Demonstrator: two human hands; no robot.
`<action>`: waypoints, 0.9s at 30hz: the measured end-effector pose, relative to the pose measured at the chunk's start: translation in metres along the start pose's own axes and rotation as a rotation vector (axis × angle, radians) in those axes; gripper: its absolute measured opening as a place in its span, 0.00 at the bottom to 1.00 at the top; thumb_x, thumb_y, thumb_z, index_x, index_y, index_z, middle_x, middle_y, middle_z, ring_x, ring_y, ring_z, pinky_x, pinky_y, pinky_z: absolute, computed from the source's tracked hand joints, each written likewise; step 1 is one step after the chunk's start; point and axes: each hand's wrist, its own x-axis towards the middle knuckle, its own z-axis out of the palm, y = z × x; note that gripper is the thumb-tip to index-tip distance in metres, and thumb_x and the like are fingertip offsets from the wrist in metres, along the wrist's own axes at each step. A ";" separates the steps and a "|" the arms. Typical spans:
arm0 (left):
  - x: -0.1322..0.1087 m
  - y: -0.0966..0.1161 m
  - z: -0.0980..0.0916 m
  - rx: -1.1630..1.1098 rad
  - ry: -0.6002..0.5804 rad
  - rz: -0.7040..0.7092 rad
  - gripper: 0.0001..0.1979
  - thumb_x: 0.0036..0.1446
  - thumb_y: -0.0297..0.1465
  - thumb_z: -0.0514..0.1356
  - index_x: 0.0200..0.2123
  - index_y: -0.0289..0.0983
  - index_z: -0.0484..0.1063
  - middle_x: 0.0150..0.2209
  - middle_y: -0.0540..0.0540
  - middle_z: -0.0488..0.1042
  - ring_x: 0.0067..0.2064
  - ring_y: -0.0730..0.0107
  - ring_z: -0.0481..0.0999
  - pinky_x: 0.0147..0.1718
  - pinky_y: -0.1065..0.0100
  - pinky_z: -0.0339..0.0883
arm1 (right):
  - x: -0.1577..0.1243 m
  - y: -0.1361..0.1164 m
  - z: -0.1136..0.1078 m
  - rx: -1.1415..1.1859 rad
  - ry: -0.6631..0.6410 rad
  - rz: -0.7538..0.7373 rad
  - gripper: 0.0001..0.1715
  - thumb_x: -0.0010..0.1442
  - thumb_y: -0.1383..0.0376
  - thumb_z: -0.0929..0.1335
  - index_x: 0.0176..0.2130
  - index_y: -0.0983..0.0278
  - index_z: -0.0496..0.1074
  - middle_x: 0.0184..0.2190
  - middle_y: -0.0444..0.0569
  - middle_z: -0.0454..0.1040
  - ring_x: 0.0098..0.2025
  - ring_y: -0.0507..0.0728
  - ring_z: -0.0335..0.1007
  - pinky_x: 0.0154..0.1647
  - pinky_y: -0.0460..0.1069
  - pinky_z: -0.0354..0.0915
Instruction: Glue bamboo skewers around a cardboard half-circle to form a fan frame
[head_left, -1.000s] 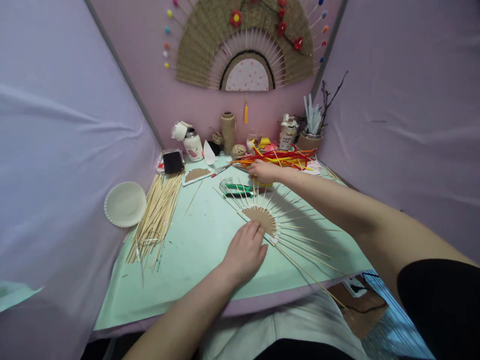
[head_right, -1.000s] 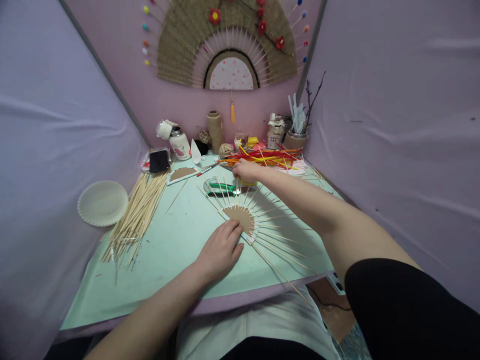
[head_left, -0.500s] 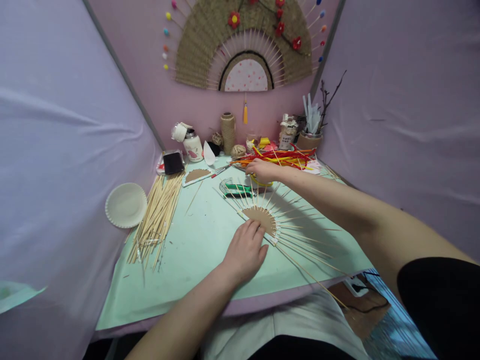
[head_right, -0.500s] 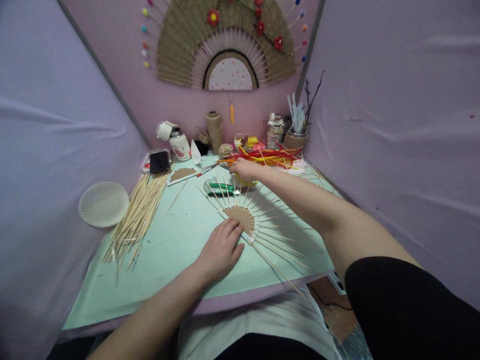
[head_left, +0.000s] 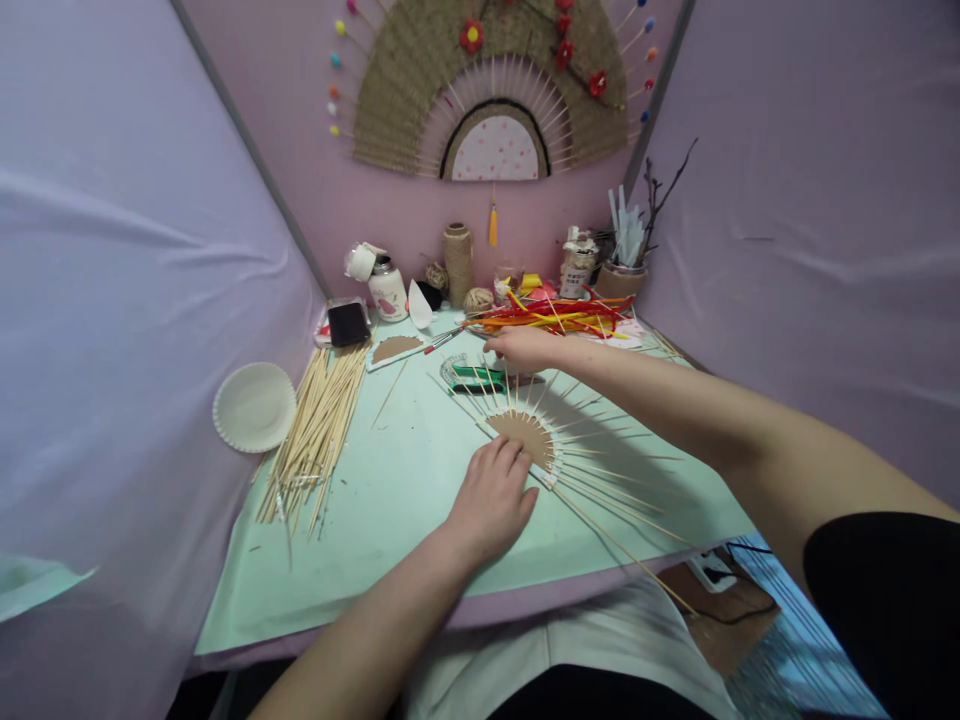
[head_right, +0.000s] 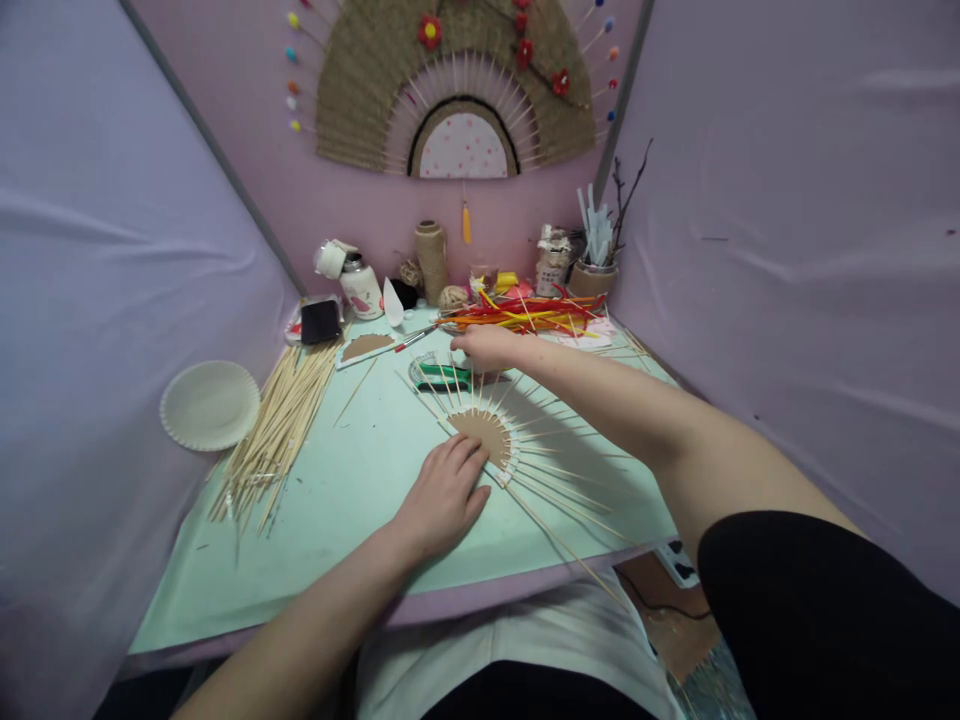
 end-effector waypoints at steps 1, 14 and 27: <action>0.000 0.000 0.000 0.002 -0.006 0.001 0.22 0.62 0.32 0.58 0.59 0.34 0.67 0.62 0.38 0.67 0.65 0.49 0.61 0.64 0.50 0.57 | -0.002 -0.002 -0.001 -0.023 0.008 -0.007 0.31 0.58 0.68 0.66 0.61 0.63 0.69 0.44 0.57 0.78 0.44 0.63 0.71 0.38 0.51 0.61; 0.001 0.001 -0.004 0.020 -0.041 -0.001 0.22 0.64 0.33 0.56 0.60 0.33 0.67 0.62 0.38 0.67 0.65 0.49 0.61 0.64 0.50 0.56 | -0.005 -0.008 -0.002 -0.216 -0.015 -0.117 0.19 0.60 0.69 0.66 0.51 0.62 0.75 0.46 0.56 0.78 0.49 0.63 0.70 0.46 0.53 0.57; 0.001 0.002 -0.004 0.020 -0.039 -0.008 0.22 0.63 0.33 0.57 0.59 0.33 0.67 0.62 0.38 0.67 0.65 0.49 0.61 0.64 0.49 0.57 | -0.010 -0.011 -0.004 -0.186 0.007 -0.075 0.30 0.62 0.71 0.64 0.63 0.62 0.66 0.44 0.57 0.78 0.49 0.62 0.70 0.48 0.52 0.57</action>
